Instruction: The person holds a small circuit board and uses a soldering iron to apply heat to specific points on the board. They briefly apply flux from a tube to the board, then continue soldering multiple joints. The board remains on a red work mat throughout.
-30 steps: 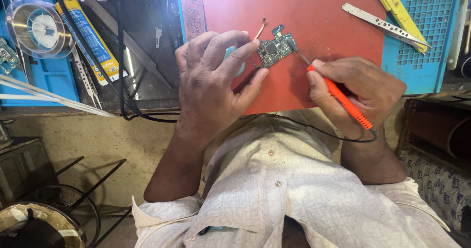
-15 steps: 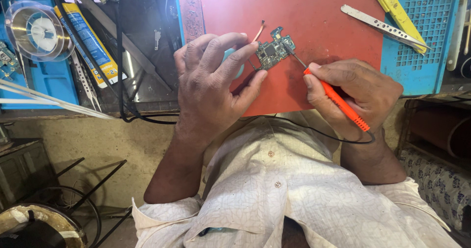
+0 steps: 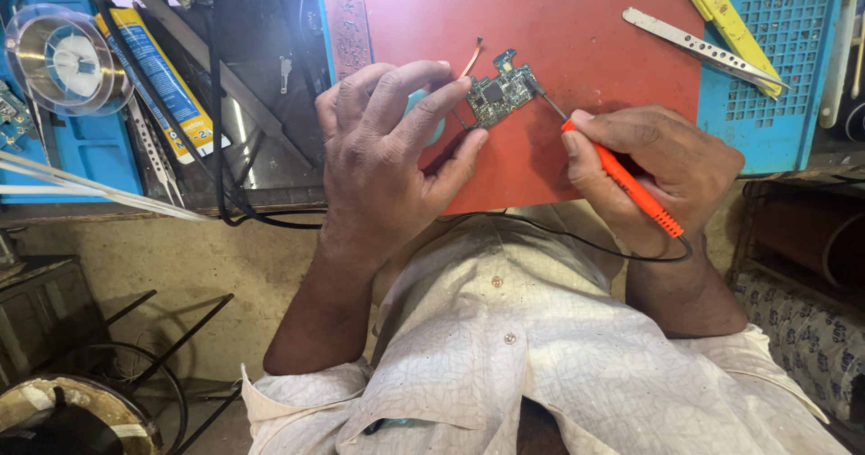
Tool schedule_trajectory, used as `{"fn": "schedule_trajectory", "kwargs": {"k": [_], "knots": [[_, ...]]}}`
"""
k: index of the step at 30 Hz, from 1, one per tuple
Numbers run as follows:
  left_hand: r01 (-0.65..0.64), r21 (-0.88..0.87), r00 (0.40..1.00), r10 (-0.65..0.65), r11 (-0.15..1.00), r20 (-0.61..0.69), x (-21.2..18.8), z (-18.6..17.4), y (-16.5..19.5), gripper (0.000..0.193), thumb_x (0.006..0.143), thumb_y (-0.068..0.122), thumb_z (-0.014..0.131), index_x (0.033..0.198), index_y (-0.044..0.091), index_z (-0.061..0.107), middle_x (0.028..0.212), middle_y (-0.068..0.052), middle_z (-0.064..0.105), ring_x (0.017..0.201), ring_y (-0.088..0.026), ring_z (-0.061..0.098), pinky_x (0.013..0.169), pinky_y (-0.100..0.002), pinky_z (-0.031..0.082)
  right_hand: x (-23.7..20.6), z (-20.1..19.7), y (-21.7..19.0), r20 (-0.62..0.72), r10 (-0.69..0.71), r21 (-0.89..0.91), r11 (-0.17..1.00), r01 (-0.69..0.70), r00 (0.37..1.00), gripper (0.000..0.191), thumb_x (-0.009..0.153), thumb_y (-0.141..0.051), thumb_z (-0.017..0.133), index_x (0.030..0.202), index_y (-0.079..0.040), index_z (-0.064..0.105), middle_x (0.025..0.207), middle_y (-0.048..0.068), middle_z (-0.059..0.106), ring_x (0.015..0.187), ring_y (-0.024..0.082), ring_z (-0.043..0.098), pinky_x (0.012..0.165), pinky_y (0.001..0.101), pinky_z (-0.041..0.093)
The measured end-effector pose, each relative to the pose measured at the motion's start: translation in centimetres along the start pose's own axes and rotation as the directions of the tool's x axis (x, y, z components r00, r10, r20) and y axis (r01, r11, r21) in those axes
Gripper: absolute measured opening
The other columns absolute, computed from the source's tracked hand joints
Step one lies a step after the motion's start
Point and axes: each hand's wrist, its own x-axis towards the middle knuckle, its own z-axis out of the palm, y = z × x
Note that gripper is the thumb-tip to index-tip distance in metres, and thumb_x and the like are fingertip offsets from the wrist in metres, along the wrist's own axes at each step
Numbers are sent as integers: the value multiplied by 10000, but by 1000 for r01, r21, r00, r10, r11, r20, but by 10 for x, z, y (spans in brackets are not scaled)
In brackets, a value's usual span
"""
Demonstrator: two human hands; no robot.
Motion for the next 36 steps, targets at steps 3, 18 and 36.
{"fn": "schedule_trajectory", "kwargs": {"k": [3,18,36], "knots": [[-1,12,1000,1,1000,-3,0,0,0,398,964,333,852,1300,191,694,1338,42,607,1288,-222,520,1136,-462,338,0,1,0,4,-13,14,1000,13,1000,149,939,26,805,1066,45,730,942,150,734,822,226,728,737,292,566],[4,6,1000,-4,1000,4,1,0,1,398,960,331,849,1298,190,693,1341,37,607,1294,-224,520,1137,-468,340,-4,-1,2,-23,47,18,999,-47,999,140,952,31,792,1076,40,729,981,160,737,796,203,724,691,262,557],[-2,-10,1000,2,1000,-7,0,1,-1,395,959,325,854,1292,185,693,1348,36,608,1297,-228,515,1136,-470,341,-8,-1,6,-43,56,20,998,-55,997,126,955,16,794,1065,37,735,969,152,739,778,192,715,665,245,537]]}}
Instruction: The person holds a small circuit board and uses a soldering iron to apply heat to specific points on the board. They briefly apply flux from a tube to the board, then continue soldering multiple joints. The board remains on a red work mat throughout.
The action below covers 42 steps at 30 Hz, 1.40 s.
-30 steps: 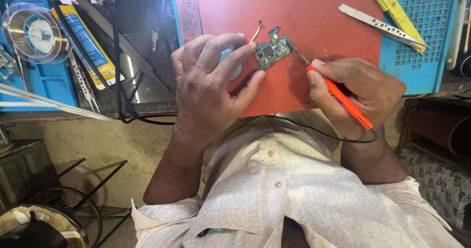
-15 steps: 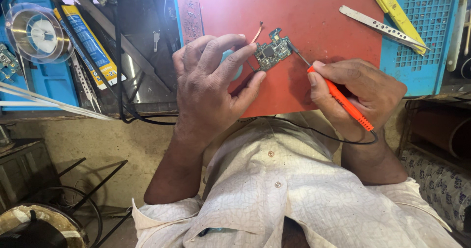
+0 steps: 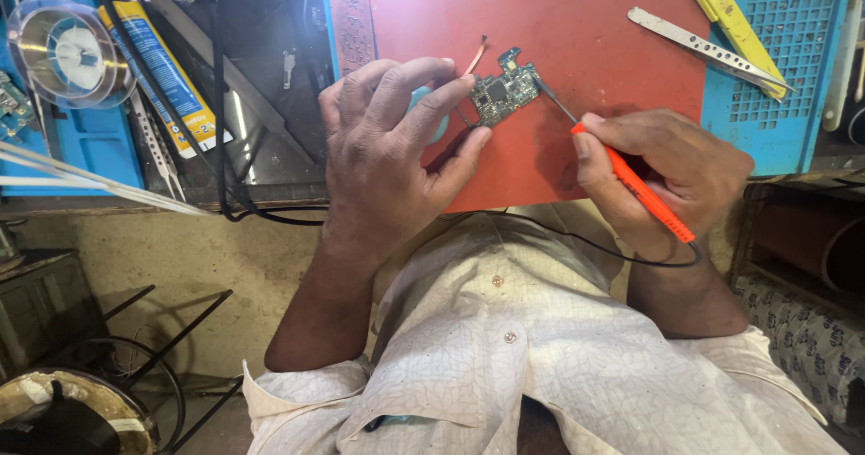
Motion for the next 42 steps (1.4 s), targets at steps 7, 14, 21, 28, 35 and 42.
{"fn": "schedule_trajectory", "kwargs": {"k": [7,14,21,28,35,42], "knots": [[2,4,1000,-2,1000,4,-1,0,-1,389,965,328,847,1297,191,696,1344,44,608,1294,-224,513,1135,-468,340,-1,2,5,-7,-8,-17,1000,8,1000,121,938,30,796,1044,44,741,934,152,742,780,204,708,658,251,532],[7,9,1000,-7,1000,1,-1,0,-1,392,964,338,847,1293,194,691,1343,41,608,1300,-221,514,1136,-467,340,-4,1,5,0,-30,15,999,30,1000,95,991,21,796,1062,38,736,948,140,743,790,193,721,717,248,549],[1,5,1000,-1,1000,0,0,1,-1,391,967,336,846,1298,195,691,1348,41,608,1302,-224,513,1138,-463,338,-4,-1,4,6,-23,11,1000,23,1000,91,992,24,792,1060,39,734,956,141,743,789,191,722,716,248,551],[-4,20,1000,4,1000,3,-1,1,-1,402,964,339,850,1304,193,694,1346,41,608,1297,-225,516,1131,-467,340,-3,0,3,7,-35,-14,999,35,999,127,970,27,797,1081,41,738,985,153,745,780,189,722,691,247,546],[3,2,1000,-3,1000,3,-2,0,-2,397,967,339,847,1304,201,691,1359,42,604,1309,-220,516,1137,-459,344,-1,2,2,-6,9,-15,1000,-9,1000,117,934,37,803,1028,48,736,909,149,734,767,193,703,644,247,523],[-2,11,1000,2,1000,-9,-1,0,-2,393,964,338,845,1297,200,688,1352,44,602,1309,-221,515,1140,-463,341,-2,1,2,1,-25,19,1000,25,1000,81,1018,15,800,1059,39,734,940,141,738,782,169,714,695,232,539]]}}
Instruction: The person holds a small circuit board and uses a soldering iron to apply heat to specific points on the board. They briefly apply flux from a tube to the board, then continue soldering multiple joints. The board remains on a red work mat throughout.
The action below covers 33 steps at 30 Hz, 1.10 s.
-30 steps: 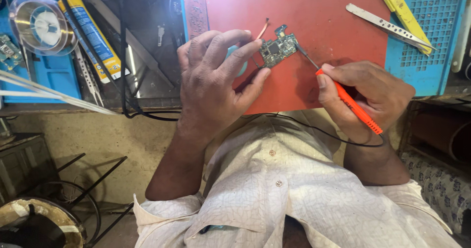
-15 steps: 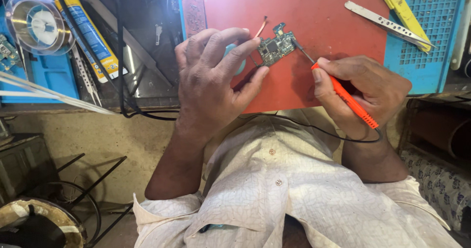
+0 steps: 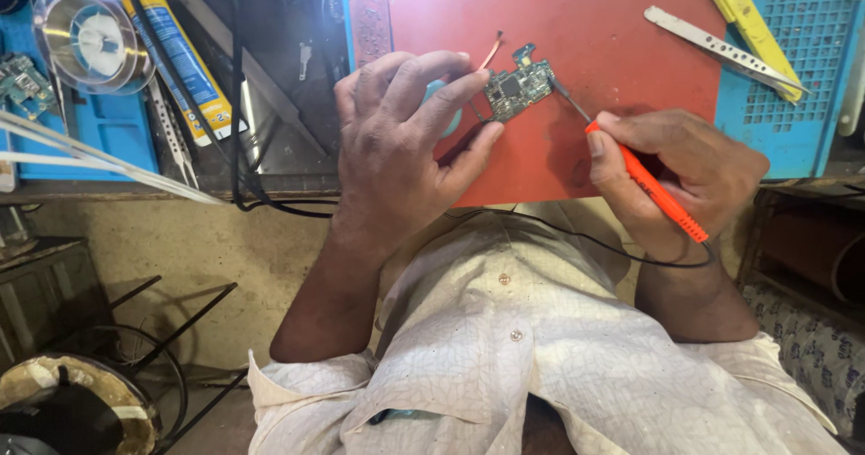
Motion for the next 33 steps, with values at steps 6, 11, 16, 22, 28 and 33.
{"fn": "schedule_trajectory", "kwargs": {"k": [6,11,16,22,28,33], "knots": [[1,-2,1000,-1,1000,4,-1,0,1,400,968,337,850,1308,204,686,1351,53,604,1301,-215,518,1139,-457,342,1,-1,-1,2,-12,-51,999,12,1000,111,974,33,801,1066,38,738,948,150,735,746,189,706,665,253,529],[2,2,1000,-2,1000,6,-1,-1,1,404,965,341,847,1306,202,682,1358,45,601,1307,-221,515,1140,-456,341,1,-1,-2,16,-11,-24,1000,11,1000,90,988,22,796,1051,43,735,937,148,738,784,198,714,689,253,538],[1,12,1000,0,1000,-2,-1,1,1,399,969,349,849,1305,205,688,1344,59,607,1290,-218,519,1132,-453,341,2,-1,-2,3,-32,-31,999,32,999,83,992,21,789,1052,43,737,950,150,742,811,202,728,716,252,552],[-3,9,1000,3,1000,2,-1,0,0,396,969,346,847,1301,200,688,1353,52,602,1298,-225,516,1144,-457,340,2,1,-1,-2,-41,-61,997,41,999,119,937,46,803,1036,60,739,915,164,734,786,228,711,665,271,531],[5,-8,1000,-5,1000,0,-1,1,0,396,957,343,844,1292,200,689,1352,43,602,1301,-222,520,1131,-453,342,-1,-1,2,22,-31,-6,1000,31,999,100,1009,25,802,1080,44,736,956,140,743,803,189,727,713,241,549],[-4,5,1000,4,1000,2,-1,0,0,398,970,345,849,1305,201,689,1357,50,604,1302,-222,515,1139,-459,341,-1,1,2,9,-27,-41,999,27,1000,133,942,45,798,1062,56,739,927,155,737,772,211,710,664,258,533]]}}
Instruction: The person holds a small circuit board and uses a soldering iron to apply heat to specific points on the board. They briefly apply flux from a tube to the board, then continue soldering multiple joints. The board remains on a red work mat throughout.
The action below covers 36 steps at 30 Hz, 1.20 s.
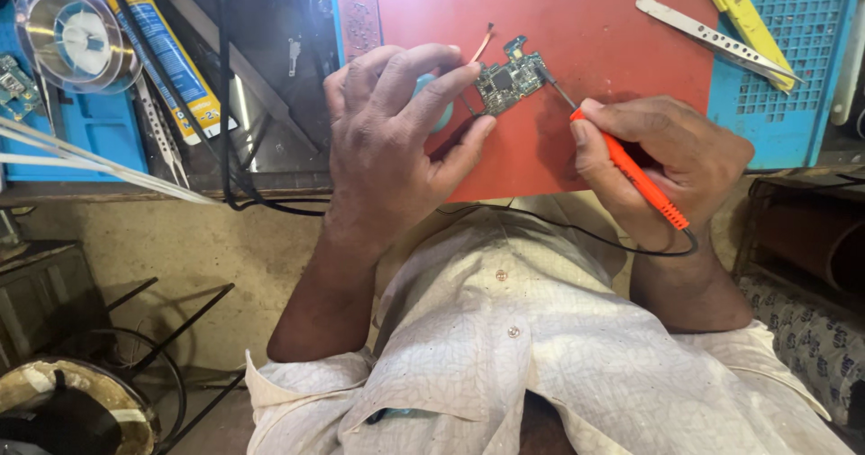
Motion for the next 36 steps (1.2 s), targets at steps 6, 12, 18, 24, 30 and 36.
{"fn": "schedule_trajectory", "kwargs": {"k": [6,12,18,24,30,36], "knots": [[7,-5,1000,-7,1000,-1,-1,-1,-1,387,972,338,846,1298,205,685,1360,48,601,1311,-220,515,1146,-458,341,-4,-3,-1,19,-25,22,999,25,1000,109,991,25,805,1072,40,734,929,139,737,790,195,722,701,248,545],[-1,-8,1000,1,1000,1,-1,1,-1,391,978,340,850,1304,198,687,1350,47,602,1304,-224,514,1138,-461,339,-4,-1,1,-1,20,37,999,-20,1000,117,963,25,804,1061,35,740,945,132,737,746,184,712,661,248,536],[-4,-19,1000,4,1000,2,-1,1,-2,385,984,340,848,1303,199,685,1354,46,601,1307,-218,519,1144,-458,339,-4,0,1,16,-11,10,1000,11,1000,129,983,28,806,1093,37,740,922,132,738,771,189,715,691,252,540],[-7,-10,1000,7,1000,7,-2,0,-2,386,989,340,850,1307,193,687,1361,42,599,1308,-227,512,1140,-464,338,-4,0,3,14,-27,11,1000,27,1000,100,1009,30,811,1071,38,733,944,134,741,801,194,721,723,253,552],[-10,-19,1000,10,1000,6,-2,1,-2,386,996,341,853,1309,193,684,1373,47,598,1299,-216,512,1133,-451,332,-4,0,4,26,-26,6,1000,26,999,117,989,32,810,1077,44,734,939,141,738,800,199,724,723,257,555],[-5,-13,1000,5,1000,3,-2,0,-4,370,996,340,848,1289,187,682,1377,44,596,1324,-222,510,1150,-455,334,-3,2,5,14,-23,17,1000,23,1000,97,1015,31,820,1063,43,736,936,136,742,794,194,724,715,253,551]]}}
